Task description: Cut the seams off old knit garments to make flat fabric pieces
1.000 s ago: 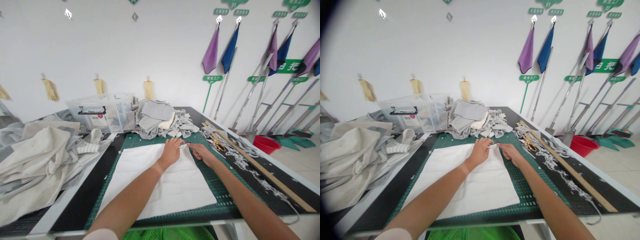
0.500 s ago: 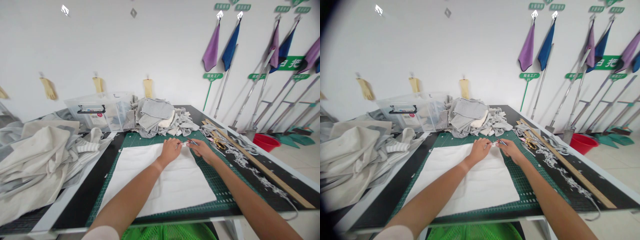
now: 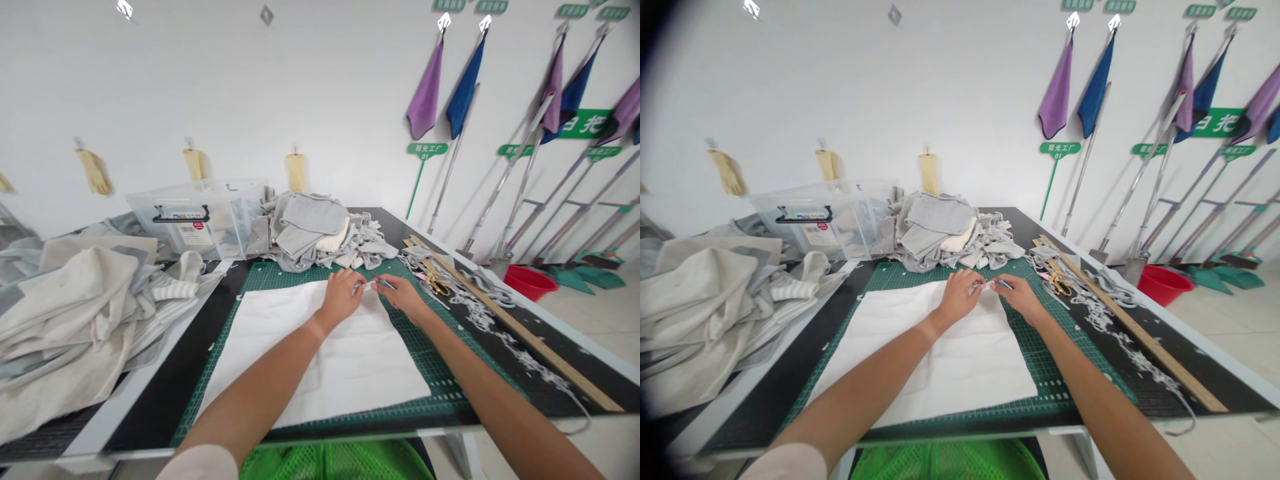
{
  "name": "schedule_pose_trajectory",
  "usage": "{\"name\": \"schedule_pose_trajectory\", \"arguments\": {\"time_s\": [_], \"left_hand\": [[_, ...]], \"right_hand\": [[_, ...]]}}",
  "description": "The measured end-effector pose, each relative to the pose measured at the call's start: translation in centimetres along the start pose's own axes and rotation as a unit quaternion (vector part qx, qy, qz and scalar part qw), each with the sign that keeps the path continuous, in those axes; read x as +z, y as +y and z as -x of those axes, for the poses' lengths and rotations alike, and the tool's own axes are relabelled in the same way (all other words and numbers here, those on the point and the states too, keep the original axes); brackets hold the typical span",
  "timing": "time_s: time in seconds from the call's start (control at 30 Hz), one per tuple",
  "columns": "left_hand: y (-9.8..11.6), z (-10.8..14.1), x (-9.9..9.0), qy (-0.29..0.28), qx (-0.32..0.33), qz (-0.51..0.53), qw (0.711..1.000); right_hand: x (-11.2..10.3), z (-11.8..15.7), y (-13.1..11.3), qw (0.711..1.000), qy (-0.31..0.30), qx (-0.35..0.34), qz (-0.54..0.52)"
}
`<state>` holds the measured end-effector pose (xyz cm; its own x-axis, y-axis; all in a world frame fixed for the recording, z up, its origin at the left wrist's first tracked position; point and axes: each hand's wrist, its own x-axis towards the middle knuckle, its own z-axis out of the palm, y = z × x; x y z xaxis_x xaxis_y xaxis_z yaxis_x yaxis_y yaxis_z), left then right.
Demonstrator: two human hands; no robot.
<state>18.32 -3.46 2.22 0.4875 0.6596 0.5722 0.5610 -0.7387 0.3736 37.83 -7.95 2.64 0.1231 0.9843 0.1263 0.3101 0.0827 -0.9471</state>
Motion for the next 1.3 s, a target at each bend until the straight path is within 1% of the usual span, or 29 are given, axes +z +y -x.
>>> {"name": "schedule_pose_trajectory", "arguments": {"time_s": [0.13,0.2,0.27,0.4,0.5,0.6,0.73,1.0,1.13,1.3], "left_hand": [[-0.1,0.1,0.4,-0.015,0.019,0.011,1.0],[-0.3,0.0,0.6,-0.021,0.006,0.028,0.999],[-0.7,-0.2,0.9,-0.022,-0.021,0.054,0.998],[-1.8,-0.8,1.5,-0.028,-0.063,0.128,0.989],[-2.5,-1.0,2.0,-0.033,-0.068,0.191,0.979],[-2.9,-1.2,2.4,-0.03,-0.071,0.226,0.971],[-2.8,-1.4,2.4,-0.03,-0.079,0.239,0.967],[-2.9,-1.4,2.4,-0.02,-0.07,0.255,0.964],[-3.0,-1.4,2.6,-0.023,-0.065,0.255,0.965],[-3.1,-1.3,2.7,-0.026,-0.081,0.248,0.965]], "right_hand": [[0.2,0.0,0.0,1.0,0.009,-0.004,0.009],[0.2,-0.1,0.1,1.0,0.018,-0.004,0.009],[0.1,-0.2,0.2,1.0,0.02,-0.002,0.01],[-0.1,-0.2,0.3,1.0,0.001,-0.003,0.01],[0.0,-0.1,0.3,1.0,-0.013,-0.008,0.004],[0.0,0.0,0.3,1.0,-0.016,-0.001,0.001],[0.0,-0.1,0.4,1.0,-0.005,-0.001,-0.008],[0.1,-0.1,0.5,1.0,-0.009,0.007,0.018],[0.1,-0.1,0.5,0.999,-0.023,0.024,0.012],[0.1,0.0,0.6,0.999,-0.033,0.031,0.012]]}}
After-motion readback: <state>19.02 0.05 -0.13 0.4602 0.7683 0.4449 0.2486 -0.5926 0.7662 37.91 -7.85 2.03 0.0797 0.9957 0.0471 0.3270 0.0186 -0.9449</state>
